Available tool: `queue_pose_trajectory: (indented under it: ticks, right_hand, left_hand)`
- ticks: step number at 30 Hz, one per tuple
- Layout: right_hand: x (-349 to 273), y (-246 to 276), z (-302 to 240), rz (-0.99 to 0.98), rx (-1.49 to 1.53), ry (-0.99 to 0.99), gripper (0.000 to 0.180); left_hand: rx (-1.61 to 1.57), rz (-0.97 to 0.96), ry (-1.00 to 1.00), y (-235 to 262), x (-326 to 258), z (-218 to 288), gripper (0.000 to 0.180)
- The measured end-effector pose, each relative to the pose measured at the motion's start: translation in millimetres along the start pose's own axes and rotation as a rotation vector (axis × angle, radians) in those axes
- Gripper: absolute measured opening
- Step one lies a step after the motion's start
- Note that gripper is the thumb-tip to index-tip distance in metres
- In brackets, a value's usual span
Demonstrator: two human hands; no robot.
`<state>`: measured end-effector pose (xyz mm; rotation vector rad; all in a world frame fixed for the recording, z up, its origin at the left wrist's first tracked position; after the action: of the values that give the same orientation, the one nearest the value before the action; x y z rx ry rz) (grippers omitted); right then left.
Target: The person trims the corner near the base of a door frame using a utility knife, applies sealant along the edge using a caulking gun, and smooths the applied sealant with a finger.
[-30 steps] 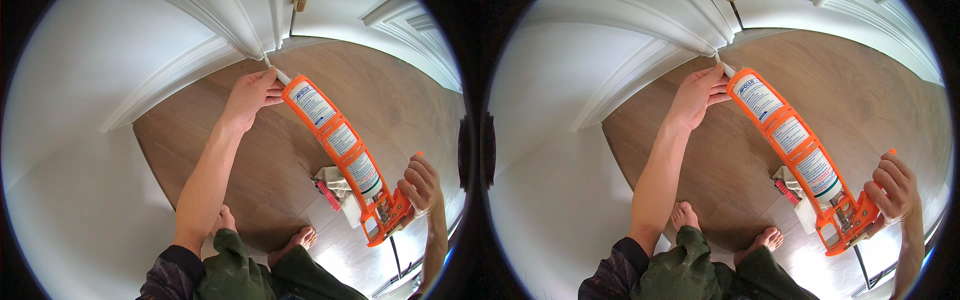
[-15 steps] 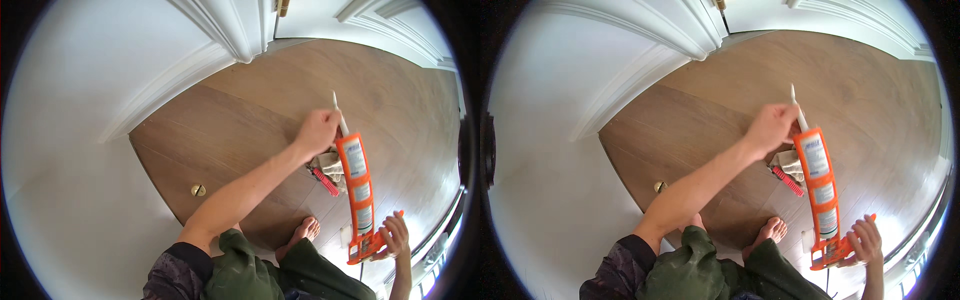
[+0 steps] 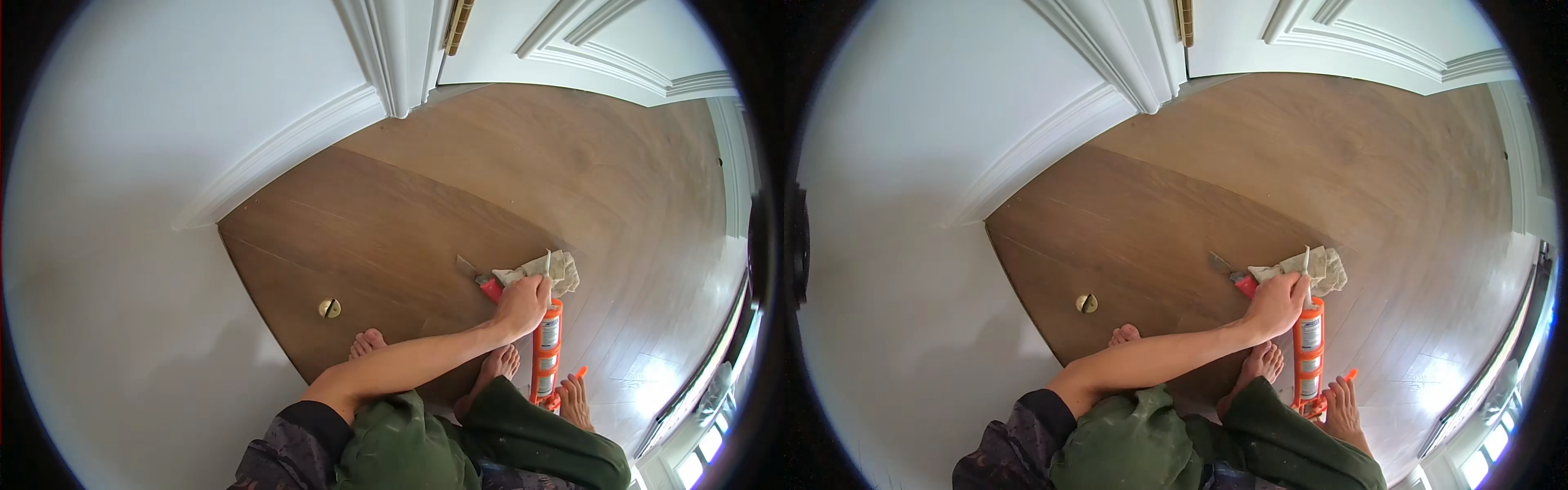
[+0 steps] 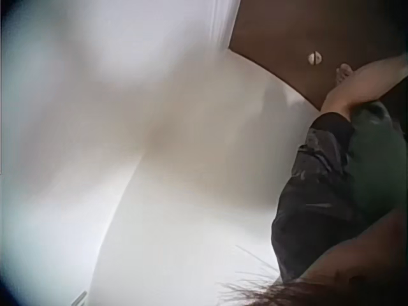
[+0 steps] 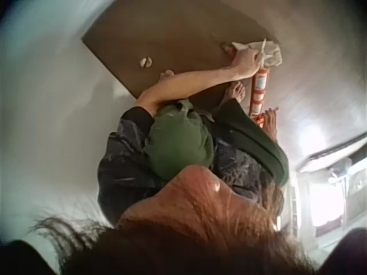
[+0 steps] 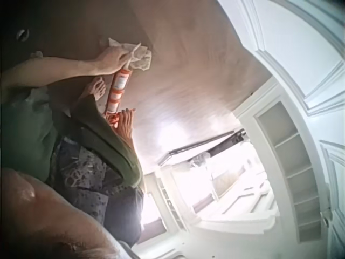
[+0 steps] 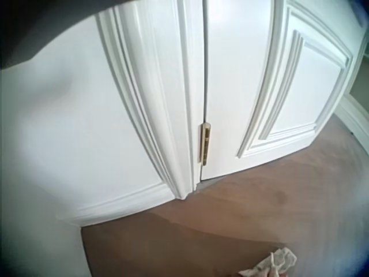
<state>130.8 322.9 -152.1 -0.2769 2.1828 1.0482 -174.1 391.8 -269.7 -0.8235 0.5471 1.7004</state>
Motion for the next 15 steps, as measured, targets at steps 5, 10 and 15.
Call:
queue_pose_trajectory:
  ticks: [5, 10, 15]
  right_hand:
    - [12, -7, 6, -0.001, 0.000, -0.081, 0.061]
    - [60, 82, 53, 0.246, 0.213, -0.321, 0.047]
    - [159, 250, 33, 0.754, 0.249, -0.162, 0.030]
  left_hand:
    - [0.055, 0.019, -0.049, -12, -1, 6, 0.041]
    - [0.051, -0.081, -0.095, -15, 0, 5, 0.035]
    - [-0.031, -0.151, -0.230, -5, -29, 4, 0.036]
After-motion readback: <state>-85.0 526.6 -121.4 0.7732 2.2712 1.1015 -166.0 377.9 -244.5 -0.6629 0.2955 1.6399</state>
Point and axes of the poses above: each hand's wrist, its own x-axis towards the middle knuckle, its own y-axis out of the back of the hand, z = x × y, the point moved 5 cm from there along x, towards the middle knuckle, and after that the axes turned 11 degrees about -x, right-handed, at the moved point
